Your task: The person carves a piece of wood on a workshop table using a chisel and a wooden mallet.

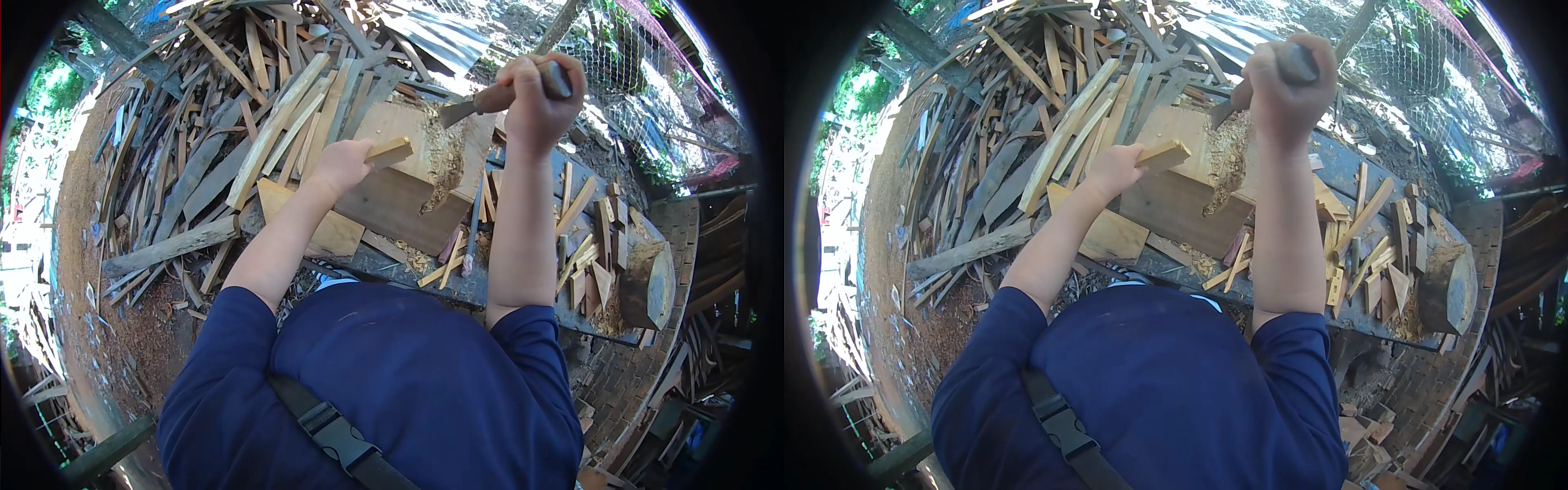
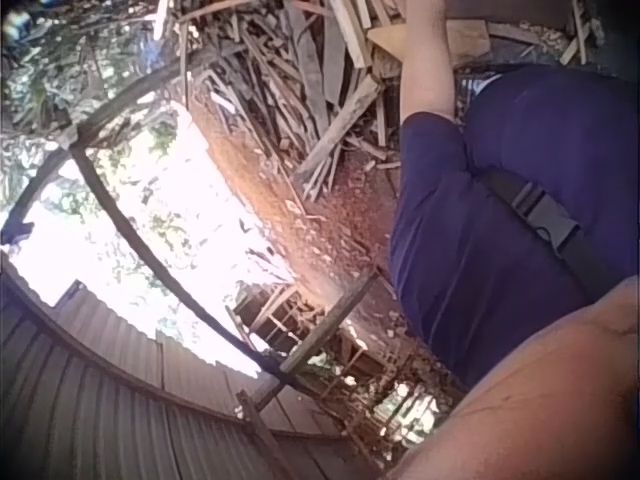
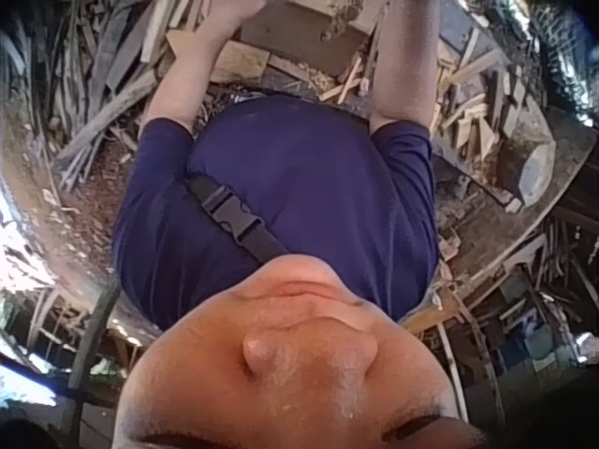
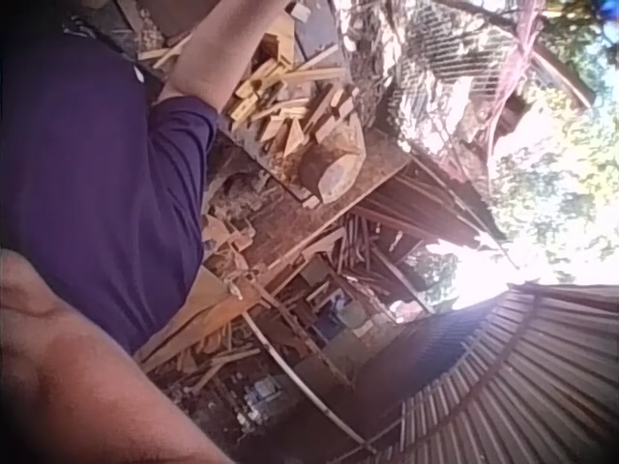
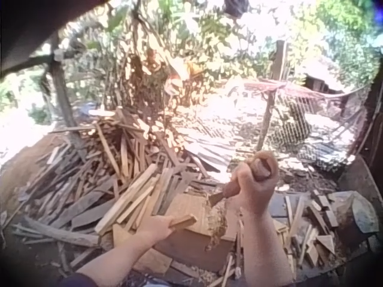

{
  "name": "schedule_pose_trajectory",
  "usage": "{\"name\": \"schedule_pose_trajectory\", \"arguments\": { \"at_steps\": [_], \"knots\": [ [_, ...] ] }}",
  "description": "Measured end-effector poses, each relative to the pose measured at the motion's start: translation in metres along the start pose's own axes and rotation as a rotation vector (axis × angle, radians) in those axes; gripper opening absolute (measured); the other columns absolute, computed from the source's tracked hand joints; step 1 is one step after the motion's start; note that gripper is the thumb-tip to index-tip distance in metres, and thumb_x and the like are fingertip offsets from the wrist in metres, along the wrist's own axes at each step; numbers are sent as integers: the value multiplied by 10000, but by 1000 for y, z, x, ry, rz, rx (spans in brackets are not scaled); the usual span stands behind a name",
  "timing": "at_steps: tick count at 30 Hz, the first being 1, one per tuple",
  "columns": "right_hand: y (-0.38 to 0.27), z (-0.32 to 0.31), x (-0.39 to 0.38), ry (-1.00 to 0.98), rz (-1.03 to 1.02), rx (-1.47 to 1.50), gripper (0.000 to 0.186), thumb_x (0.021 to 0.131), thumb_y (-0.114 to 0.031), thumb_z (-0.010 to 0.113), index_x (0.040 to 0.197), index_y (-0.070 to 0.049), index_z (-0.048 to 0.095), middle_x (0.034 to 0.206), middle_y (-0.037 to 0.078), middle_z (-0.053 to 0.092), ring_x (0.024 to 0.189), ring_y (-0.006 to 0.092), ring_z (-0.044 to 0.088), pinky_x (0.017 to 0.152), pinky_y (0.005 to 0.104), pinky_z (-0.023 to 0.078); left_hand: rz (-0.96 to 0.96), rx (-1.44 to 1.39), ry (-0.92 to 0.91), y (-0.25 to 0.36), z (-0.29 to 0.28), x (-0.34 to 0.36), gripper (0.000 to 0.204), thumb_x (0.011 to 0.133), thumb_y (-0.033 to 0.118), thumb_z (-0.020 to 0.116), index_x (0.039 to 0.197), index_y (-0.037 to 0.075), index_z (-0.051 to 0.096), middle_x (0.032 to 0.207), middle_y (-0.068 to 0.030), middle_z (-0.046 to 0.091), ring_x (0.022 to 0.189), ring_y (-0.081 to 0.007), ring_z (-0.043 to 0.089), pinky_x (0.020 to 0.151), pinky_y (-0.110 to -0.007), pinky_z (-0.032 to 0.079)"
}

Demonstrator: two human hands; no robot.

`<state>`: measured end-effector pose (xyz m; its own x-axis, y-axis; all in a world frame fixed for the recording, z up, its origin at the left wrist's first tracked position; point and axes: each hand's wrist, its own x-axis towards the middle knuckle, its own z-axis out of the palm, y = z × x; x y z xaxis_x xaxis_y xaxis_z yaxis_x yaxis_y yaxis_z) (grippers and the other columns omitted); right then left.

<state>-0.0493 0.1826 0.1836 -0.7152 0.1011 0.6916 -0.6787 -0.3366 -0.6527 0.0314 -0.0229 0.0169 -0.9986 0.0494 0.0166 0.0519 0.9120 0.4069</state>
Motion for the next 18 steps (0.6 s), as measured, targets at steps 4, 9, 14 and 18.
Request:
{"name": "schedule_pose_trajectory", "arguments": {
  "at_steps": [4,9,14,18],
  "knots": [
    [-1,-5,-1,65,6,155,174,695,81,506,836,-11,464,590,68,543,481,126,535,465,245,440,-80,-12,-112,4,-8,2,267,694,223,640,900,61,591,867,-169,621,857,-325,588,755,-407,465],
    [21,-4,-28,-90,20,77,177,708,83,513,841,-17,454,603,59,540,493,118,535,478,235,443,-151,-158,-239,-3,-5,12,356,620,207,668,926,36,604,907,-176,622,869,-317,593,769,-375,470],
    [46,2,-46,-69,74,63,180,706,56,564,838,-32,479,648,32,551,545,74,514,516,207,435,-133,-130,-262,-1,-5,25,360,611,185,668,934,38,608,906,-168,626,866,-304,599,758,-369,475],
    [47,6,-46,-56,74,56,182,697,52,578,832,-38,495,684,16,563,595,48,495,534,190,420,-170,-149,-329,6,-10,28,376,611,175,664,963,53,613,910,-159,630,871,-294,602,754,-369,478]
  ]
}}
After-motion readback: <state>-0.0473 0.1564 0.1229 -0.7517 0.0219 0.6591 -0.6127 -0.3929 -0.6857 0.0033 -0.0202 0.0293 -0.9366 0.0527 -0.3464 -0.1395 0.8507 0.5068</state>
